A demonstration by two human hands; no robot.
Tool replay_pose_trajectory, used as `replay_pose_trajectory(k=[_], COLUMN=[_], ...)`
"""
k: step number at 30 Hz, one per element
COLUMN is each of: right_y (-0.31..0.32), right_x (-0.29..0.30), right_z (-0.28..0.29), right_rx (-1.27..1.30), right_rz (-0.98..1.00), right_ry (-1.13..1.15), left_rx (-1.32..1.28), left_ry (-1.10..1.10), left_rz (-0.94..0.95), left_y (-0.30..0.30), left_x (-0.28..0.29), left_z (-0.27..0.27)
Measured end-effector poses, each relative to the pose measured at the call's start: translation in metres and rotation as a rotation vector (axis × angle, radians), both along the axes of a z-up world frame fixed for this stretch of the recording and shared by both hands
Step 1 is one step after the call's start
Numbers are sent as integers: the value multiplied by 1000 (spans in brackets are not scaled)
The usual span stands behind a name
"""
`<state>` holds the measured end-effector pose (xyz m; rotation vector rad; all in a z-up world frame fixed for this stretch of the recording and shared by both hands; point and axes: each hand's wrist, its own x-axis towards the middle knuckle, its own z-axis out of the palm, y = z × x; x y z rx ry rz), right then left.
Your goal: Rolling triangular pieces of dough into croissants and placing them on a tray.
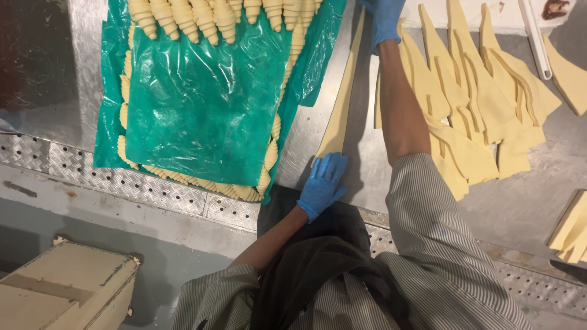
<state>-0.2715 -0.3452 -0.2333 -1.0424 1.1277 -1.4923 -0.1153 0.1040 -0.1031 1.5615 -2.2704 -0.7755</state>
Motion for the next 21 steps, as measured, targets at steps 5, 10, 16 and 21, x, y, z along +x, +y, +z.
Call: replay_pose_trajectory(k=[5, 10, 16, 21], right_y=[121, 302, 458, 485], right_x=[-10, 16, 30, 33], right_z=[42, 136, 133, 121], right_rx=[-93, 53, 114, 192], right_rz=[-16, 11, 168, 256], right_ry=[221, 599, 1195, 1276], left_rx=[9, 67, 21, 86], left_ry=[-26, -135, -194, -209], left_rz=[106, 141, 58, 51], left_y=[-3, -2, 4, 17], left_x=[30, 59, 62, 54], left_z=[-5, -10, -13, -17])
